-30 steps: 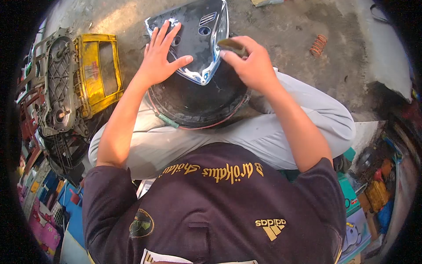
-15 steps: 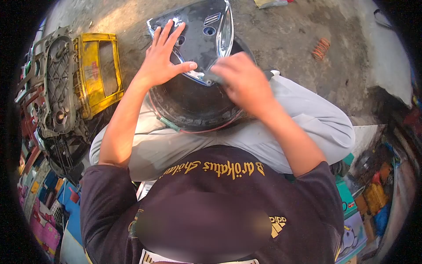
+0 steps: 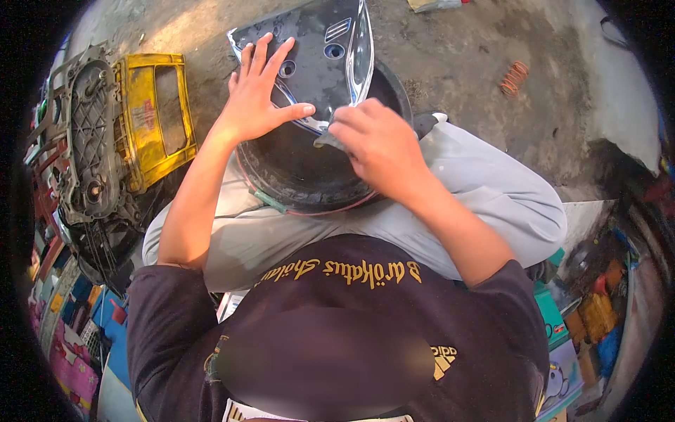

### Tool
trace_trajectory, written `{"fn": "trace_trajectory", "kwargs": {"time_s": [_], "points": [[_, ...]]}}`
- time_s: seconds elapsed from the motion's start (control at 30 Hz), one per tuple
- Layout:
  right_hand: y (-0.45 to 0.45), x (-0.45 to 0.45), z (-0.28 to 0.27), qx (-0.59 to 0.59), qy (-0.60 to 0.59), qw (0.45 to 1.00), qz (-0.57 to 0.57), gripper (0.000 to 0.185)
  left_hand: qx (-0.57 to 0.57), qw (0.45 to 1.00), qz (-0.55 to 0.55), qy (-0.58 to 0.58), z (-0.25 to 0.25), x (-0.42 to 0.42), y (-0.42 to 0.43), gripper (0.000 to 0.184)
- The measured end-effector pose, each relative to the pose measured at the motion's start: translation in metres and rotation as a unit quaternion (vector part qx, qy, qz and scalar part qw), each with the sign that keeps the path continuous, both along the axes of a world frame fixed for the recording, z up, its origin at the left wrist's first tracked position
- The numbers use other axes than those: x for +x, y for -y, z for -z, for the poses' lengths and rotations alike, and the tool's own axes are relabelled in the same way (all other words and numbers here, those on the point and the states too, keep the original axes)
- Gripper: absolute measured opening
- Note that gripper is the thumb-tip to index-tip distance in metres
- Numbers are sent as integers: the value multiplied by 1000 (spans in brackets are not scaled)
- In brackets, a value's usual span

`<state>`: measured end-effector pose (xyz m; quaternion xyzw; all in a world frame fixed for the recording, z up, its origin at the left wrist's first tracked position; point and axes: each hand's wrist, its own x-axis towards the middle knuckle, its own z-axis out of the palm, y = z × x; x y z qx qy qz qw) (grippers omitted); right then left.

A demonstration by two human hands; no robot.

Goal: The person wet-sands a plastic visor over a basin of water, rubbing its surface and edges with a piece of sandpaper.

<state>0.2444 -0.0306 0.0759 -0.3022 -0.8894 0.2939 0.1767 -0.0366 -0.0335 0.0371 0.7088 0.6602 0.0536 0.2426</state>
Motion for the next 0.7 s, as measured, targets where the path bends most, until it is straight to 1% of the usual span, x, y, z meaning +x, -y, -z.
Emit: {"fn": "trace_trajectory", "kwargs": {"time_s": [0.1,0.2,0.27,0.33,0.4,0.43,0.5,0.57,0.6,0.7], "points": [[-22,11,11,28,-5,994,109,42,11,1000,4,-14,1,0,2,118],[-18,11,16,12,-17,993,114,44,52,998,17,-2,5,-1,-2,114],[-10,8,16,6,-36,995,96,46,96,991,8,93,8,3,1,109],[1,5,13,-38,-27,996,70,47,92,992,10,81,-4,12,0,106],[6,8,18,-52,-34,995,76,47,72,995,22,71,-10,18,-1,105],[4,10,20,-48,-42,995,77,47,71,995,23,68,-9,22,0,105],[-4,15,21,-44,-54,994,79,47,86,995,52,-17,-4,26,3,102],[-14,21,19,2,-33,991,127,47,90,995,45,-9,4,24,3,101],[-12,20,18,4,-34,991,129,47,93,995,38,3,5,24,2,100],[3,12,7,-20,-24,999,31,50,89,995,38,-2,7,24,1,102]]}}
